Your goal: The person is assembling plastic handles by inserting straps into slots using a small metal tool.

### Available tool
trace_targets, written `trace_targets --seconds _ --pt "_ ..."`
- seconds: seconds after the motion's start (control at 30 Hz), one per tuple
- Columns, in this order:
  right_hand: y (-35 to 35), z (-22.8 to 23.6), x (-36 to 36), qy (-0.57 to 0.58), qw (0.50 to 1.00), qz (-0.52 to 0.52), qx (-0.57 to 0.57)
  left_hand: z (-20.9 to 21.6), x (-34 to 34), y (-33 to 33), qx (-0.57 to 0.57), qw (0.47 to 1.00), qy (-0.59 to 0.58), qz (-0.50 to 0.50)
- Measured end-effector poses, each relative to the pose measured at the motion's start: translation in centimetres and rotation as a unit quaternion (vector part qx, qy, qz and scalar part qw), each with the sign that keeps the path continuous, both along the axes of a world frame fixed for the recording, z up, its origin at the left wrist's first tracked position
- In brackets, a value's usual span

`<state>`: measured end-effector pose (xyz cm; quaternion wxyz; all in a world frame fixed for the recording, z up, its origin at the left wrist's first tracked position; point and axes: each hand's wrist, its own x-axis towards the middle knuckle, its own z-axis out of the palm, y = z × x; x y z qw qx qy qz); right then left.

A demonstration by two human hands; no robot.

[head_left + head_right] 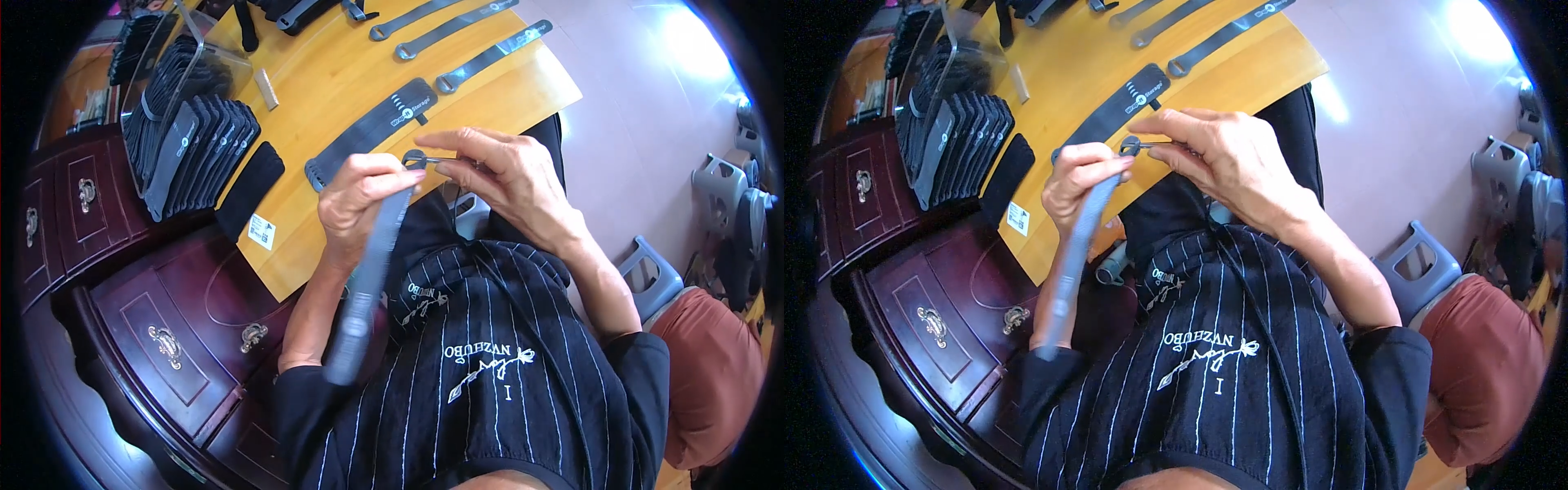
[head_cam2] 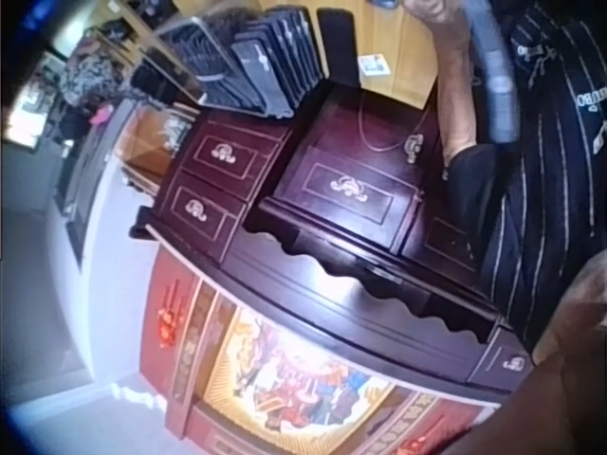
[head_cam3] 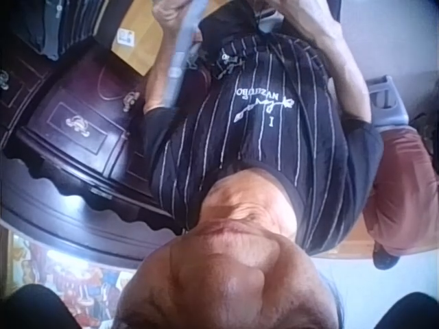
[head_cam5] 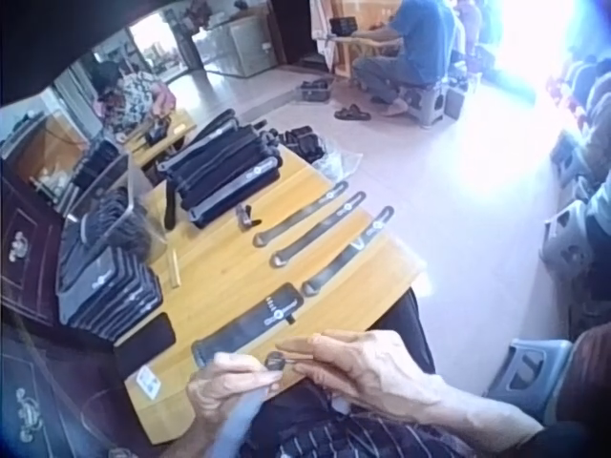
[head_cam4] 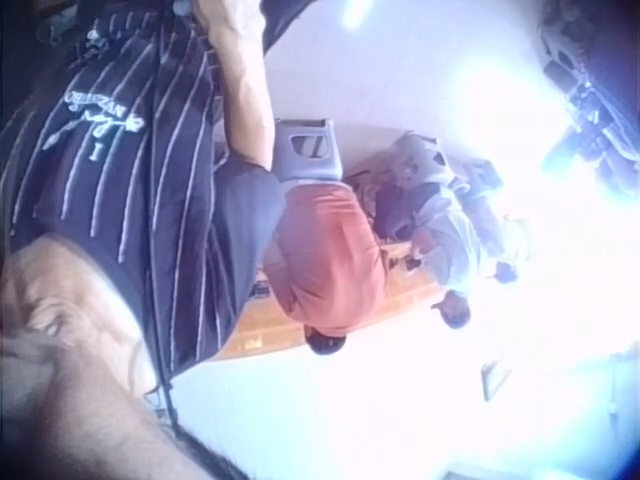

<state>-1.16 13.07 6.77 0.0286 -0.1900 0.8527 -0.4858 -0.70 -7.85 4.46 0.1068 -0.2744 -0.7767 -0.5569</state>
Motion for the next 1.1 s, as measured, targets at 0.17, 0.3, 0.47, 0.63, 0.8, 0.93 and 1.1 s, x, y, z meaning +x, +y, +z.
trace_targets --seconds 0.17,0.3,0.47,0.63,0.8,0.93,1.1 --pt "0.6 1.6 -0.3 0.003 0.999 0.04 0.034 -1.3 0.2 0.5 0.171 0.979 -0.113 -0.015" --pt "0.9 2.6 0.3 -0.004 1.0 0.016 -0.001 -1.4 -0.1 1.9 0.294 0.943 -0.153 -0.002" --pt "-0.2 3.5 1.3 0.04 0.993 -0.084 0.076 -0.2 1.4 4.8 0.392 0.902 -0.141 0.114" --pt "-0.7 4.2 2.1 0.04 0.991 -0.078 0.1 0.6 1.9 6.4 0.243 0.924 -0.239 0.171" --pt "-0.4 3.7 1.8 0.03 0.994 -0.075 0.073 0.1 2.1 6.8 0.239 0.931 -0.214 0.172" --pt "-0.1 3.1 1.6 0.024 0.997 -0.076 0.013 -1.1 2.0 6.2 0.176 0.96 -0.148 0.158" --pt "0.7 2.9 0.8 0.049 0.996 -0.055 0.059 -1.2 2.3 5.2 0.198 0.96 -0.173 0.096"
